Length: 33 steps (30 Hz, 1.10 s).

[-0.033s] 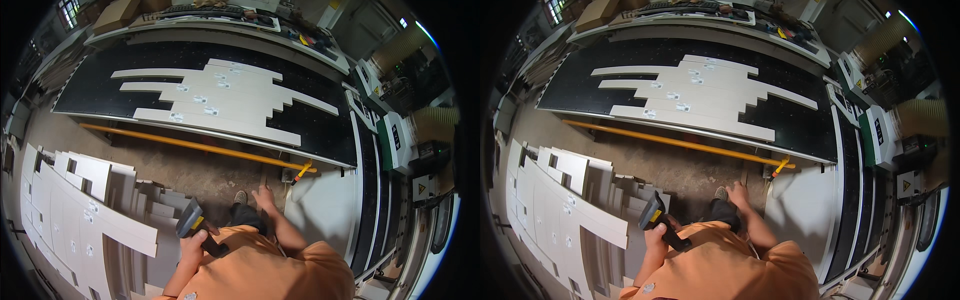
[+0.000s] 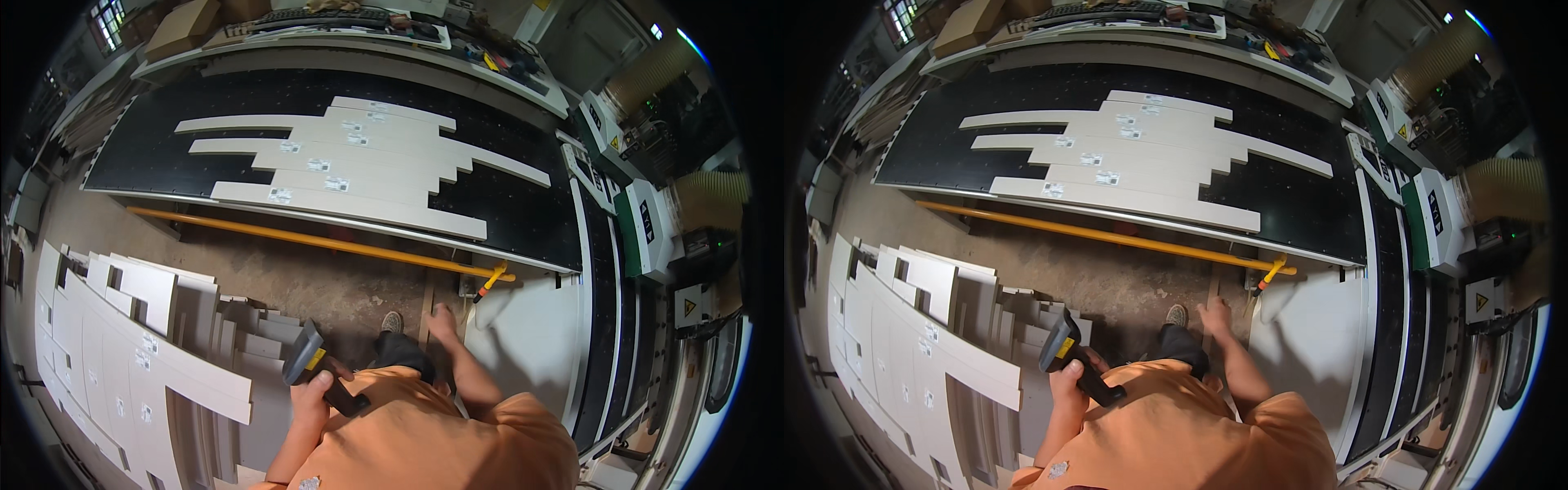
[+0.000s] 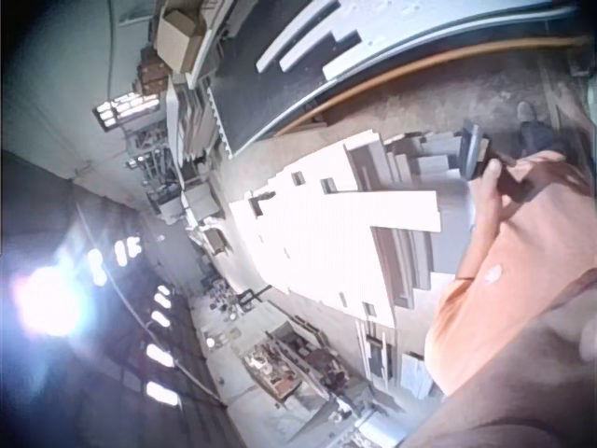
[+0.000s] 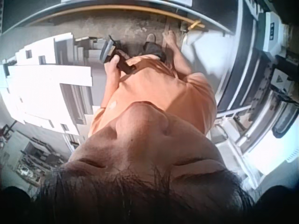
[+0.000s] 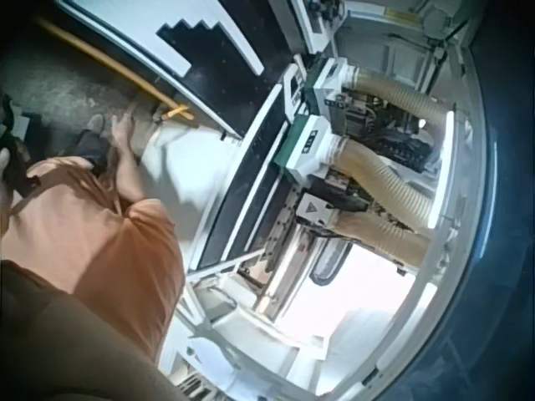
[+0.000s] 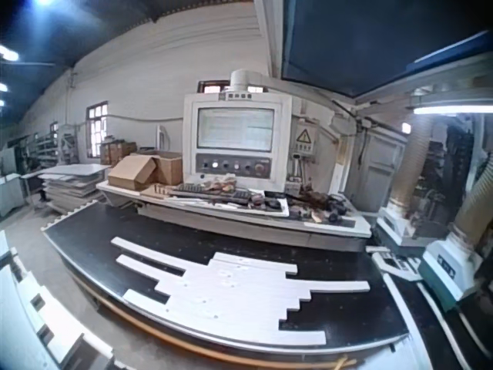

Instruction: The person scans white wood panels with a handheld barcode scanner and uses a yellow air blower to clear dust. They pick up panels from a machine table, scan them, and place them into stacks on the floor, repeating the process throughout the clip.

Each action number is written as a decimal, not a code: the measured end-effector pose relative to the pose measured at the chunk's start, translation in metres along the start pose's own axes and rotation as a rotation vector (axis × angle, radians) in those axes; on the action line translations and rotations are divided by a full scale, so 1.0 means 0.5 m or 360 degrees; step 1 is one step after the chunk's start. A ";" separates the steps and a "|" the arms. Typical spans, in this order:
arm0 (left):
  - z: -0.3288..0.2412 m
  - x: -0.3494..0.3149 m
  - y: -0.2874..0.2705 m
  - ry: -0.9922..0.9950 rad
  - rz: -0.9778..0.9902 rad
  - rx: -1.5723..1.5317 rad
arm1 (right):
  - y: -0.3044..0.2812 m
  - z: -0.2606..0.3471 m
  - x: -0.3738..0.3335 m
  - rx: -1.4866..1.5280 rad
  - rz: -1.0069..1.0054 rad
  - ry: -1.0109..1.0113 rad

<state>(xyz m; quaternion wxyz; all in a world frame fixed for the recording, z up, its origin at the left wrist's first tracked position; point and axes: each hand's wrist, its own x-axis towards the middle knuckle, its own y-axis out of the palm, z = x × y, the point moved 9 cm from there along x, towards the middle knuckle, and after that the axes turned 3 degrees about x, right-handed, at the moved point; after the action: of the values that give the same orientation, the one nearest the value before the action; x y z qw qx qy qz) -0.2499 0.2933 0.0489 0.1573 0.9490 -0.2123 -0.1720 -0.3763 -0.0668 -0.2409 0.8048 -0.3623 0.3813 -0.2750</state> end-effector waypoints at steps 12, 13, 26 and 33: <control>0.002 0.295 0.219 0.0003 -0.0178 0.0232 | -0.150 -0.435 0.304 0.1241 -0.0176 0.0511; 0.003 0.316 0.234 -0.0057 -0.0184 0.0297 | -0.143 -0.427 0.302 0.1246 -0.0107 0.0604; 0.030 0.727 0.373 -0.0070 0.0233 0.0768 | -0.347 -0.391 0.012 0.2078 -0.1044 0.0581; -0.037 1.066 0.411 0.0203 0.0317 0.0834 | -0.494 -0.057 -0.247 0.2603 -0.0846 0.0113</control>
<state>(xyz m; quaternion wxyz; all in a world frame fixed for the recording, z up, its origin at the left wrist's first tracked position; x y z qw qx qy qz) 0.1391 -0.1228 0.0034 -0.0642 0.9406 -0.3314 -0.0349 -0.5093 -0.1333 -0.0066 0.7095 0.2629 -0.0094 -0.6538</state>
